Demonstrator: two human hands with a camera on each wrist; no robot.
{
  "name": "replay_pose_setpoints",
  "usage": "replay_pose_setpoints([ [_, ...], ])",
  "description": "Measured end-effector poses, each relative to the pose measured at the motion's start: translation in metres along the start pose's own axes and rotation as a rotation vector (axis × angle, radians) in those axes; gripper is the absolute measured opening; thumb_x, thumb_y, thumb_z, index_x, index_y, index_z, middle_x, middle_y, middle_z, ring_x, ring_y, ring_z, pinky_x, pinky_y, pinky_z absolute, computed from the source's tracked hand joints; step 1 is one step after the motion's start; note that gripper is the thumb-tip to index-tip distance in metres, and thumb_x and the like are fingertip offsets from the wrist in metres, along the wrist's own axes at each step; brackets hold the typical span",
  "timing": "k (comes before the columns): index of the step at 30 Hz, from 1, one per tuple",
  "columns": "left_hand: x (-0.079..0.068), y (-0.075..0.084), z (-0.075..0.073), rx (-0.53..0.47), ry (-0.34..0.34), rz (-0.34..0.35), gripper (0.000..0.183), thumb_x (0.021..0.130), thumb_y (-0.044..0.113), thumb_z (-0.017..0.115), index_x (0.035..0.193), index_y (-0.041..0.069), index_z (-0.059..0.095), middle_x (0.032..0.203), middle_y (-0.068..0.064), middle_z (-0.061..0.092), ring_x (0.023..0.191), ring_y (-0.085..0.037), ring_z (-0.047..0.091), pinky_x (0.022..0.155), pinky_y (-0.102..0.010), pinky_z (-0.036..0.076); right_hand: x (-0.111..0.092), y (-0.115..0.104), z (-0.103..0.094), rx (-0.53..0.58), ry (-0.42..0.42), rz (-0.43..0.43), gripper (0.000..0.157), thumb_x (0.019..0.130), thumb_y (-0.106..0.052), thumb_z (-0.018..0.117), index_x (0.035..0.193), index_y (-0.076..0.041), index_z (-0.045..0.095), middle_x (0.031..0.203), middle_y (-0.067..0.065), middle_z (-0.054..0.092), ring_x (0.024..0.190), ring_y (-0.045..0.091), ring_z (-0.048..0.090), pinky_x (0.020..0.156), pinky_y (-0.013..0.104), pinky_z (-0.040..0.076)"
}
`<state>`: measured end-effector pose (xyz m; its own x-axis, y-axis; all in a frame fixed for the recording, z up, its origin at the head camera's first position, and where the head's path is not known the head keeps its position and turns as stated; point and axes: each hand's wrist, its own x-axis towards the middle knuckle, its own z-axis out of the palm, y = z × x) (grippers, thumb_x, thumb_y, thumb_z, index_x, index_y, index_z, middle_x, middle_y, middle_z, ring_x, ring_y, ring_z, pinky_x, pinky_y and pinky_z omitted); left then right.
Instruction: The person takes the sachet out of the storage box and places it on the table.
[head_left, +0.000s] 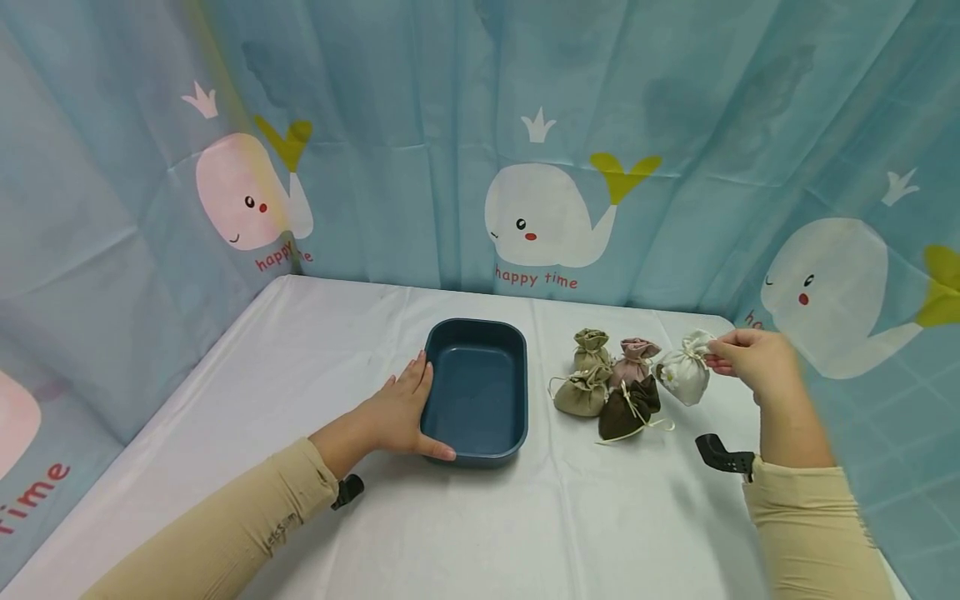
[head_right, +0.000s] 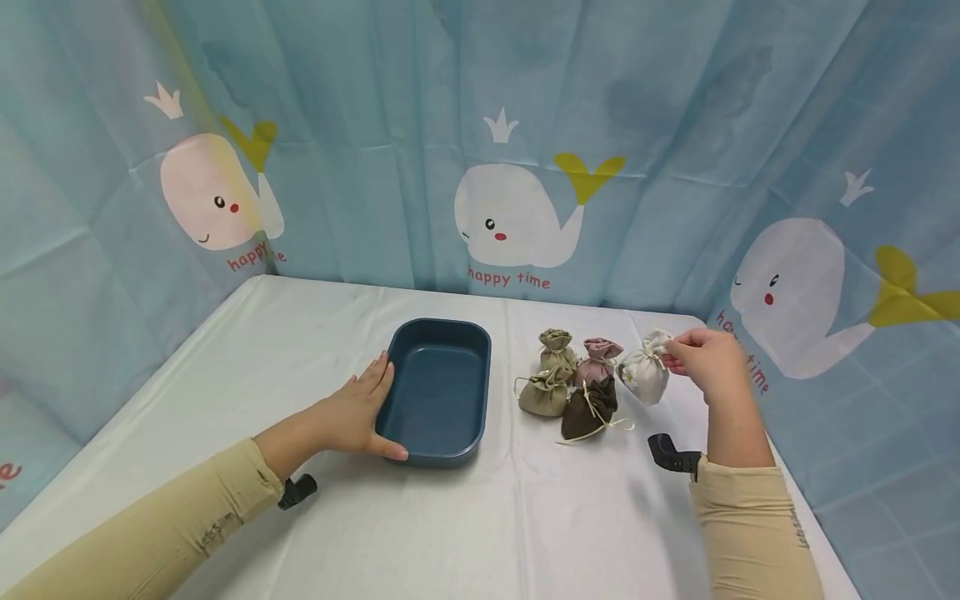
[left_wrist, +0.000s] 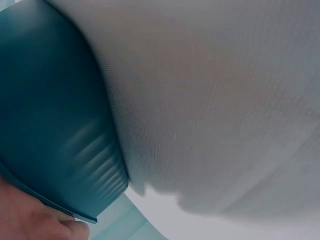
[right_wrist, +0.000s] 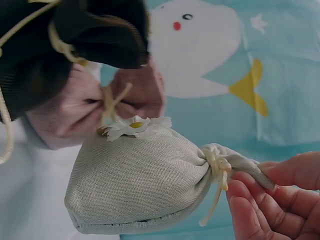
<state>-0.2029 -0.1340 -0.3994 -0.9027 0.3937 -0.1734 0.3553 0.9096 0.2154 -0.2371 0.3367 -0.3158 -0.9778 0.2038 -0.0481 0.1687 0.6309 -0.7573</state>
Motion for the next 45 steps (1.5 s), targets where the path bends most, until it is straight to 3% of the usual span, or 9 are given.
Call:
replay_pose_setpoints([
  [4, 0.0, 0.0, 0.001, -0.004, 0.004, 0.005, 0.137, 0.053, 0.083, 0.058, 0.146, 0.0, 0.0, 0.151, -0.017, -0.011, 0.139, -0.028, -0.003, 0.108, -0.051, 0.014, 0.002, 0.004, 0.007, 0.018, 0.021, -0.004, 0.038, 0.093, -0.025, 0.052, 0.109, 0.009, 0.057, 0.072, -0.006, 0.065, 0.061, 0.0, 0.062, 0.06, 0.019, 0.051],
  [15, 0.0, -0.001, 0.002, -0.001, 0.014, 0.007, 0.139, 0.052, 0.085, 0.056, 0.146, 0.0, 0.001, 0.151, -0.016, -0.011, 0.14, -0.028, -0.002, 0.108, -0.051, 0.014, 0.005, 0.021, 0.027, -0.026, 0.017, 0.017, 0.035, 0.092, -0.027, 0.053, 0.102, 0.005, 0.062, 0.078, 0.002, 0.069, 0.072, 0.015, 0.067, 0.063, 0.028, 0.053],
  [18, 0.0, -0.001, 0.002, -0.001, 0.011, 0.004, 0.139, 0.051, 0.086, 0.056, 0.146, 0.0, 0.0, 0.151, -0.016, -0.011, 0.14, -0.028, -0.002, 0.108, -0.051, 0.014, 0.015, 0.039, 0.036, 0.032, 0.002, 0.005, 0.032, 0.09, -0.028, 0.056, 0.095, 0.002, 0.065, 0.078, 0.004, 0.069, 0.069, 0.014, 0.067, 0.065, 0.029, 0.053],
  [24, -0.002, 0.0, 0.001, -0.003, 0.005, -0.001, 0.141, 0.049, 0.087, 0.054, 0.146, 0.0, -0.001, 0.151, -0.016, -0.012, 0.139, -0.027, -0.003, 0.109, -0.051, 0.013, 0.015, 0.04, 0.048, 0.045, -0.019, 0.013, 0.03, 0.09, -0.024, 0.056, 0.093, 0.005, 0.065, 0.077, 0.007, 0.069, 0.065, 0.011, 0.066, 0.068, 0.034, 0.054],
  [25, -0.002, 0.0, 0.0, -0.002, 0.007, -0.001, 0.141, 0.049, 0.087, 0.054, 0.146, 0.001, -0.001, 0.151, -0.016, -0.012, 0.139, -0.028, -0.003, 0.109, -0.05, 0.013, 0.006, 0.027, 0.049, -0.011, -0.016, 0.032, 0.031, 0.091, -0.021, 0.055, 0.097, 0.009, 0.063, 0.077, 0.008, 0.068, 0.065, 0.013, 0.066, 0.068, 0.036, 0.054],
  [29, -0.002, 0.0, 0.0, -0.004, 0.005, -0.003, 0.141, 0.049, 0.088, 0.053, 0.146, 0.001, -0.001, 0.151, -0.016, -0.011, 0.14, -0.027, -0.003, 0.109, -0.05, 0.013, 0.004, 0.025, 0.05, -0.003, -0.081, 0.011, 0.029, 0.091, -0.016, 0.053, 0.097, 0.011, 0.061, 0.075, 0.005, 0.067, 0.065, 0.012, 0.065, 0.064, 0.03, 0.054],
  [35, -0.001, 0.0, 0.001, -0.002, 0.016, 0.004, 0.141, 0.049, 0.088, 0.053, 0.146, 0.001, -0.001, 0.151, -0.016, -0.011, 0.14, -0.028, -0.002, 0.108, -0.051, 0.014, 0.003, 0.026, 0.046, -0.142, -0.142, 0.007, 0.027, 0.09, -0.024, 0.059, 0.083, 0.002, 0.062, 0.072, 0.001, 0.064, 0.065, 0.012, 0.062, 0.063, 0.034, 0.053],
  [40, -0.001, -0.001, 0.003, -0.004, 0.017, 0.005, 0.141, 0.049, 0.088, 0.052, 0.146, 0.0, -0.001, 0.151, -0.016, -0.011, 0.14, -0.029, -0.002, 0.108, -0.051, 0.014, -0.005, 0.024, 0.038, -0.313, -0.13, -0.003, 0.038, 0.085, -0.041, 0.061, 0.076, -0.005, 0.062, 0.07, 0.001, 0.063, 0.066, 0.015, 0.06, 0.059, 0.035, 0.045],
  [45, -0.002, -0.001, 0.002, -0.006, 0.018, 0.004, 0.141, 0.048, 0.089, 0.052, 0.146, 0.001, -0.001, 0.151, -0.016, -0.011, 0.14, -0.028, -0.002, 0.108, -0.051, 0.014, -0.01, 0.018, 0.03, -0.363, -0.086, -0.042, 0.043, 0.086, -0.045, 0.058, 0.079, -0.004, 0.063, 0.071, 0.003, 0.061, 0.068, 0.019, 0.056, 0.056, 0.031, 0.041],
])
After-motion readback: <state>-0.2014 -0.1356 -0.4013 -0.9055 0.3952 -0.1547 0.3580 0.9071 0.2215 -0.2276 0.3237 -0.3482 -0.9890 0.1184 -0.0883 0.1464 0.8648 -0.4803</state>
